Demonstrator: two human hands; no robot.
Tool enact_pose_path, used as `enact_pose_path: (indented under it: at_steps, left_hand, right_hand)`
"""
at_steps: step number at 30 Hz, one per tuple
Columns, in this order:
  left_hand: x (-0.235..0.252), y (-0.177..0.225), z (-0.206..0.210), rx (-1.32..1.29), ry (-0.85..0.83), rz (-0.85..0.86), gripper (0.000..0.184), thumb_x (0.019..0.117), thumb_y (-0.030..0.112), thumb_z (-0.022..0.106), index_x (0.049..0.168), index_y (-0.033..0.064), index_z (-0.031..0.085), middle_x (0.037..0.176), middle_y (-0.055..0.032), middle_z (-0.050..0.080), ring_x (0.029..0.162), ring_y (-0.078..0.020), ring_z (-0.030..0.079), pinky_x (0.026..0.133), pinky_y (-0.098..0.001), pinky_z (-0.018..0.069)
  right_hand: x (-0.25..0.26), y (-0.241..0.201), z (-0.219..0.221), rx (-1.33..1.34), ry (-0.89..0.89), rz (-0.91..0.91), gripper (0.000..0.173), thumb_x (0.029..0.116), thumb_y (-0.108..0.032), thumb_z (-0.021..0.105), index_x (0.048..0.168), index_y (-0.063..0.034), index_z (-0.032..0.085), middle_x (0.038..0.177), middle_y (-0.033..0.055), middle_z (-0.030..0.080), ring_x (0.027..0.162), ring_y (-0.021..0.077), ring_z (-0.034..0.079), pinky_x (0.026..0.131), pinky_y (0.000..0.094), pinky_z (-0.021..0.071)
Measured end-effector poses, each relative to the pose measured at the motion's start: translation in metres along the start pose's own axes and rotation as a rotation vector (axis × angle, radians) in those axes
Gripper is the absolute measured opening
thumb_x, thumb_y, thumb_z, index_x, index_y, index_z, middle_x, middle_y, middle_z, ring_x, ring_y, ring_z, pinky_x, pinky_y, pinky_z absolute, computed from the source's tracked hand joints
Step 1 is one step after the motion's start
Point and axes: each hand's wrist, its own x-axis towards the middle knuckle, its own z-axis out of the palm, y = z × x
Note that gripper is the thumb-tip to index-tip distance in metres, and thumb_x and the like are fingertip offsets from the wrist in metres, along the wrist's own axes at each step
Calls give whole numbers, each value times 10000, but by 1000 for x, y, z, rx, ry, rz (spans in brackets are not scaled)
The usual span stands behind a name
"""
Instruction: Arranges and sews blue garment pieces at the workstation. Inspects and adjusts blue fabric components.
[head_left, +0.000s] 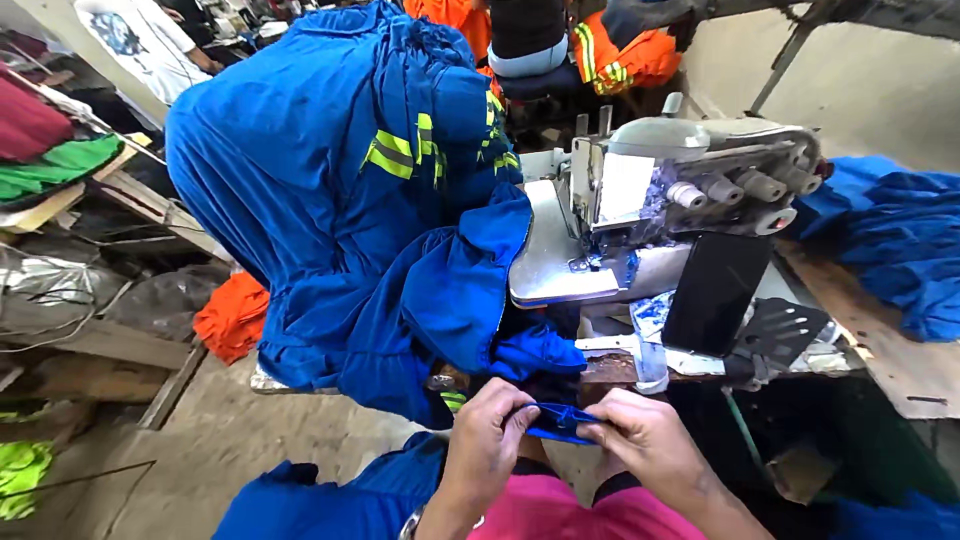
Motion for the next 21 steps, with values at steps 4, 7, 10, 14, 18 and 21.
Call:
enact_pose_path:
  at_steps: [4,7,10,14,18,21]
  left_hand:
    - [1,-4,-9,19,-17,-37,180,999,246,638,986,132,776,941,44,709,902,-26,669,808,-194,574]
    - [13,-1,-15,74,5,-16,168,982,265,654,966,160,784,1000,50,698,883,-23,667,774,-207,590]
    - [28,-1,-21,224,12,25,178,960,288,660,909,176,789,1138,46,698,802,-13,664,700,-232,598]
    - [46,0,-31,371,-57,132,189,953,256,645,828,163,753,1254,68,703,824,-17,690,702,-262,601]
    - [64,-8,-30,504,-191,200,166,922,194,661,781,129,721,1202,57,722,735,-89,690,627,-356,596]
    - [70,-10,-32,539,-254,216,164,924,200,652,787,140,719,1145,59,723,756,-91,692,625,-355,593]
  right_hand:
    - [3,-4,2,15,-26,42,289,998,-384,640,961,-144,798,843,-26,708,779,20,658,714,185,562]
    - [14,-11,-3,13,-3,88,278,996,-373,639,1009,-140,790,860,-37,714,762,10,662,702,183,570]
    - [26,-20,-4,4,-5,261,333,958,-381,681,1186,-144,734,813,-63,717,676,22,658,636,228,578]
    - [37,-21,1,-85,-6,357,422,933,-387,703,1279,-147,690,764,-53,694,638,57,639,628,273,568]
    - [47,-18,6,-167,-63,406,340,944,-351,714,1208,-137,730,781,-18,707,678,107,665,688,348,585]
    - [49,-17,8,-195,-62,390,309,942,-337,711,1167,-129,750,786,-9,725,693,114,683,705,349,590]
